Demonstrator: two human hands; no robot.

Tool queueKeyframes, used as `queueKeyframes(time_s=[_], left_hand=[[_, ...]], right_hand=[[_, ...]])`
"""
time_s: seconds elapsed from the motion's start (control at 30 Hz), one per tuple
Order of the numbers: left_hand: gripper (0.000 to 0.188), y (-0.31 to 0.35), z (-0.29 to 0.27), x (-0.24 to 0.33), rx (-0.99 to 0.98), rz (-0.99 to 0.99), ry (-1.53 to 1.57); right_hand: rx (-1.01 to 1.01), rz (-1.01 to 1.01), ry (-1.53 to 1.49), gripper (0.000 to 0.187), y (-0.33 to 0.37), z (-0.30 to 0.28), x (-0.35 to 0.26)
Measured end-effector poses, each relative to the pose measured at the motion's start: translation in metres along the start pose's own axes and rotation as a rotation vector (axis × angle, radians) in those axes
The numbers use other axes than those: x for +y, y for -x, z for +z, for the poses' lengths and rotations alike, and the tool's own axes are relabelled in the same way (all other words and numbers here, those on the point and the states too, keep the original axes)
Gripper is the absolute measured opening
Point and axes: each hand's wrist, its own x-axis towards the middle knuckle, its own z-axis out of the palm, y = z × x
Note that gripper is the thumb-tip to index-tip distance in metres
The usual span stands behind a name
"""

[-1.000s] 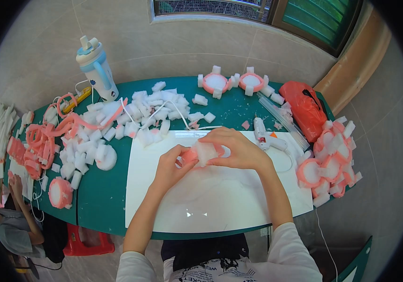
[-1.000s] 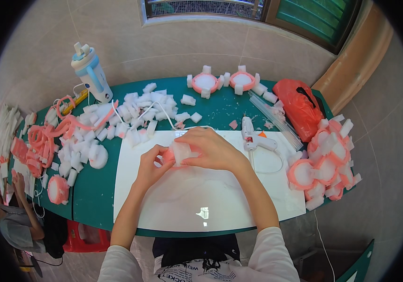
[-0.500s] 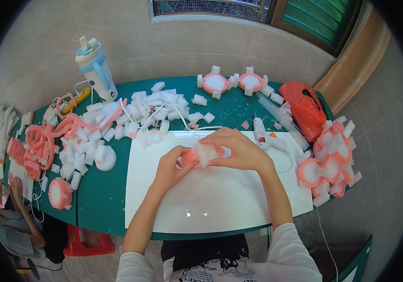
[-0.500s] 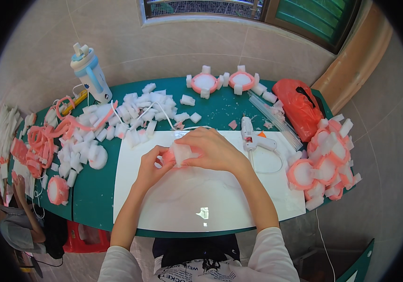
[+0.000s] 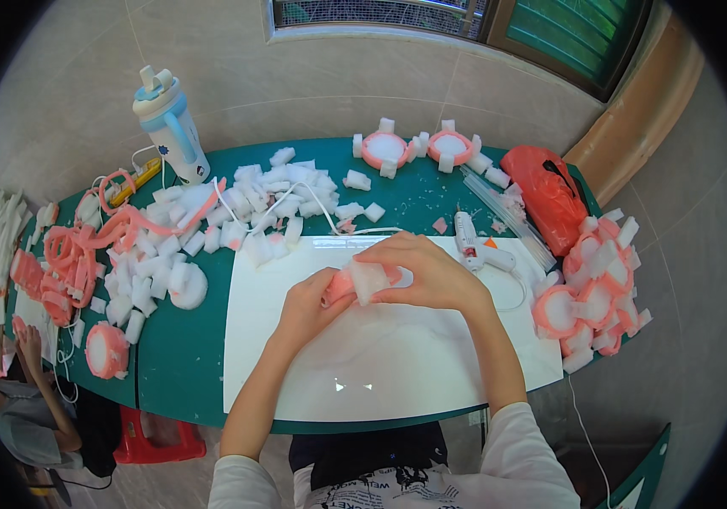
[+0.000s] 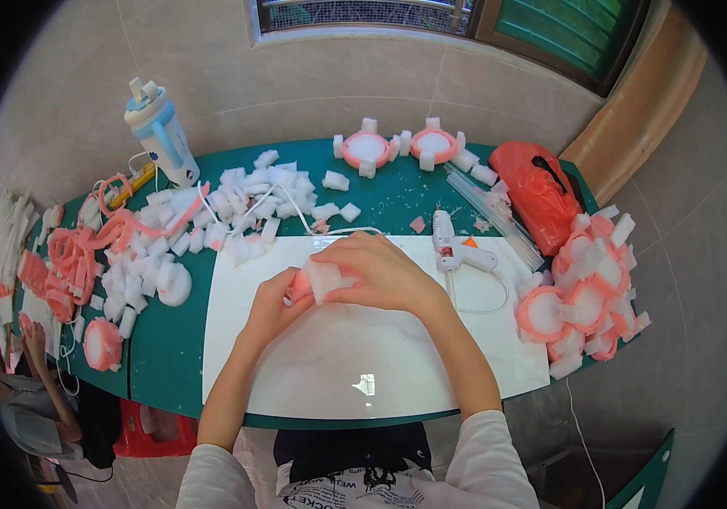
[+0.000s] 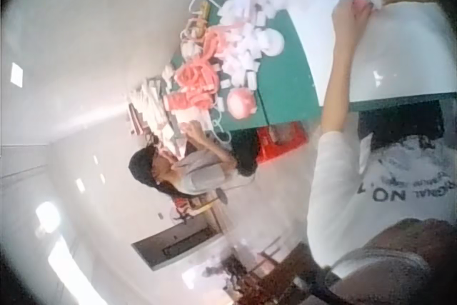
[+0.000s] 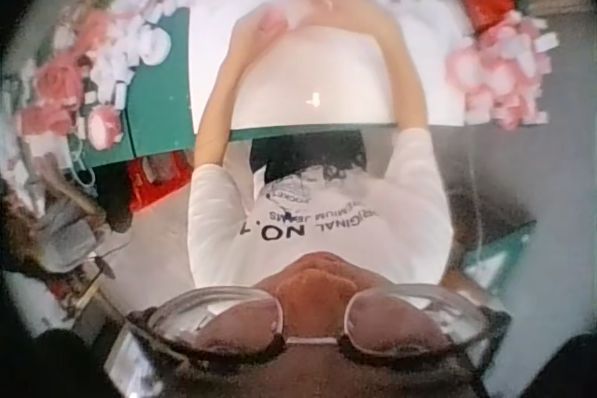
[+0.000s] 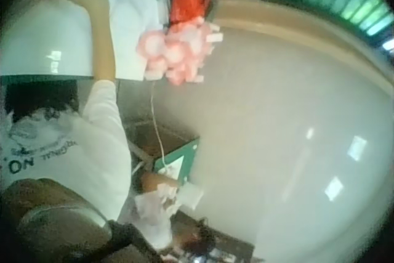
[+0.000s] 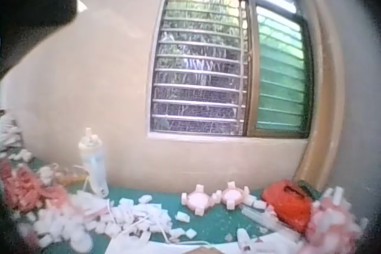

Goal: Assembling circular foam decorations using a hot glue gun to attach pink and white foam pieces.

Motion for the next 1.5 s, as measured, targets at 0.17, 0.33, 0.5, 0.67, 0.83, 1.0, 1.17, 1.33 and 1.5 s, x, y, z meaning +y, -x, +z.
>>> queueKeyframes(time_s=[0.17,0.33,0.5,0.67,0.83,1.0,1.17,1.33,1.5], left_hand=[[0.026,0.0001,0.0007,-0.0026,0.003,-0.005,0.003],[0.025,-0.0019,-0.0016,0.0008,-0.001,-0.007,0.002],[0.025,-0.0009,-0.0030,0.0023,-0.005,-0.005,-0.010],[0.024,0.0021,-0.0013,0.0022,0.014,0.015,-0.034],[0.025,0.0024,-0.0018,0.0032,-0.011,-0.032,-0.034],[0.027,0.0023,-0.0029,0.0026,-0.015,-0.032,-0.023],[0.028,0.0012,-0.0021,0.0021,-0.017,-0.017,-0.020],[0.028,-0.0001,-0.0040,0.0049,-0.025,-0.023,-0.035],[0.028,0.0018,-0.0026,0.0018,-0.024,-0.023,-0.031]], right_hand=[[-0.007,0.000,-0.011,0.046,-0.0011,-0.0011,-0.0004],[-0.016,0.009,-0.028,0.047,-0.0022,-0.0015,0.0025],[-0.011,-0.043,-0.057,0.045,-0.0025,-0.0041,0.0011],[0.003,-0.059,-0.052,0.045,0.0007,-0.0024,0.0017],[-0.037,-0.005,-0.057,0.046,-0.0004,-0.0055,-0.0022],[-0.053,0.007,-0.054,0.047,-0.0012,-0.0045,-0.0006],[-0.055,0.026,-0.067,0.046,-0.0013,-0.0076,-0.0037],[-0.042,0.012,-0.064,0.046,-0.0010,-0.0080,-0.0049],[-0.047,0.002,-0.071,0.046,-0.0008,-0.0060,-0.0026]])
